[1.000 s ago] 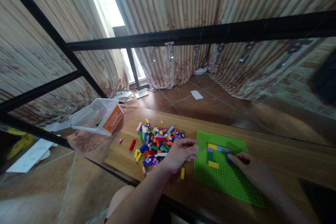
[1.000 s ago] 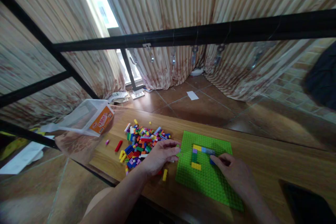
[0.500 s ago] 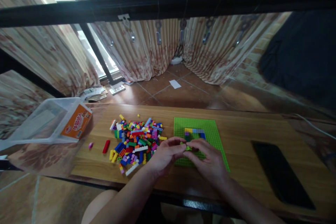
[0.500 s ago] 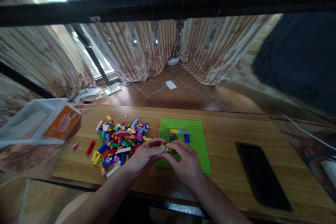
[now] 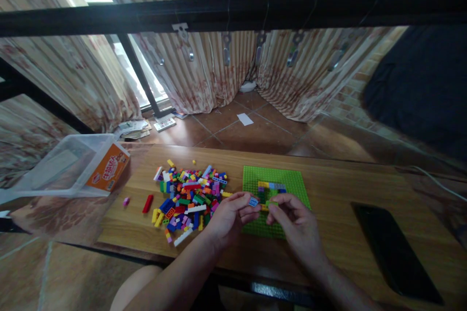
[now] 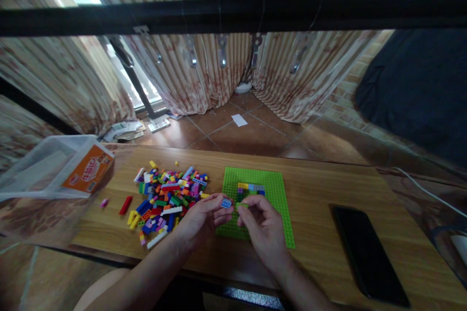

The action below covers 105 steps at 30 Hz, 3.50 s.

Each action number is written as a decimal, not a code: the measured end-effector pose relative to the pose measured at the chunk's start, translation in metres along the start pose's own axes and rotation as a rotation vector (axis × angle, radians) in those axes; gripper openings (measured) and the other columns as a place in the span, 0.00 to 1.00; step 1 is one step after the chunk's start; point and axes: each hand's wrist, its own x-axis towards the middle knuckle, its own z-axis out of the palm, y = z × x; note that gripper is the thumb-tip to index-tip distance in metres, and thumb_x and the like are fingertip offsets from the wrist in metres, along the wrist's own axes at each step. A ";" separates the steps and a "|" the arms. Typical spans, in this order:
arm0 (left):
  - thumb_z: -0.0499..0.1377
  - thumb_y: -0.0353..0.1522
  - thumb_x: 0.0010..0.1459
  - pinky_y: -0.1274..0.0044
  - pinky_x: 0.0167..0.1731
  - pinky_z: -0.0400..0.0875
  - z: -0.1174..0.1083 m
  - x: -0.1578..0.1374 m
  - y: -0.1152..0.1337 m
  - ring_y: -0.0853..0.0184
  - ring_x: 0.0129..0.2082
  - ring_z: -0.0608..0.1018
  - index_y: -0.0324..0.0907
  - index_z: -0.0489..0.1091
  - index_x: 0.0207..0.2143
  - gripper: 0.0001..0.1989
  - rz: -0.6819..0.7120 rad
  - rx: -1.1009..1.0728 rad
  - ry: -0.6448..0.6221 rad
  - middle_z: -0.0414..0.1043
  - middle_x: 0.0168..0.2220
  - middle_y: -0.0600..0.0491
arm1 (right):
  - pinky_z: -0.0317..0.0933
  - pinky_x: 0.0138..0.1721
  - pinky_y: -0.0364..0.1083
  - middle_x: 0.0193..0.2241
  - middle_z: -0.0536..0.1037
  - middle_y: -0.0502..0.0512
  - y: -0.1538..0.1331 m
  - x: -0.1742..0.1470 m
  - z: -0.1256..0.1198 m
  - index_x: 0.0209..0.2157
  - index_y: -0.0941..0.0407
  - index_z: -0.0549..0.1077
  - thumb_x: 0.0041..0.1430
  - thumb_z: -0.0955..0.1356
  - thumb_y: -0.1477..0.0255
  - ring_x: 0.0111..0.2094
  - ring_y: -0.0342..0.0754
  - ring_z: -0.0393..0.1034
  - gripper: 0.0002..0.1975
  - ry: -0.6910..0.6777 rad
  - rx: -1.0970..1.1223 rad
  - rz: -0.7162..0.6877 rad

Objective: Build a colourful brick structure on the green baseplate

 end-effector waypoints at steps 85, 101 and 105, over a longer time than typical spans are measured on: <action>0.60 0.32 0.52 0.77 0.37 0.70 -0.139 -0.080 0.144 0.65 0.35 0.79 0.39 0.76 0.39 0.12 0.973 0.873 0.507 0.79 0.35 0.49 | 0.62 0.36 0.44 0.33 0.74 0.53 0.008 -0.077 0.175 0.39 0.52 0.75 0.63 0.62 0.73 0.35 0.47 0.69 0.10 -0.456 -0.868 -0.409; 0.59 0.31 0.52 0.77 0.33 0.70 -0.143 -0.079 0.154 0.66 0.33 0.78 0.37 0.76 0.39 0.12 0.963 0.723 0.583 0.79 0.34 0.49 | 0.60 0.41 0.44 0.35 0.76 0.53 0.020 -0.070 0.174 0.41 0.54 0.73 0.64 0.61 0.73 0.38 0.46 0.70 0.10 -0.225 -0.872 -0.505; 0.58 0.30 0.53 0.78 0.33 0.69 -0.140 -0.082 0.155 0.67 0.32 0.78 0.38 0.76 0.37 0.11 0.989 0.752 0.576 0.79 0.33 0.50 | 0.60 0.47 0.47 0.41 0.76 0.55 -0.008 -0.021 0.196 0.43 0.54 0.73 0.63 0.62 0.72 0.43 0.49 0.68 0.10 -0.238 -0.884 -0.502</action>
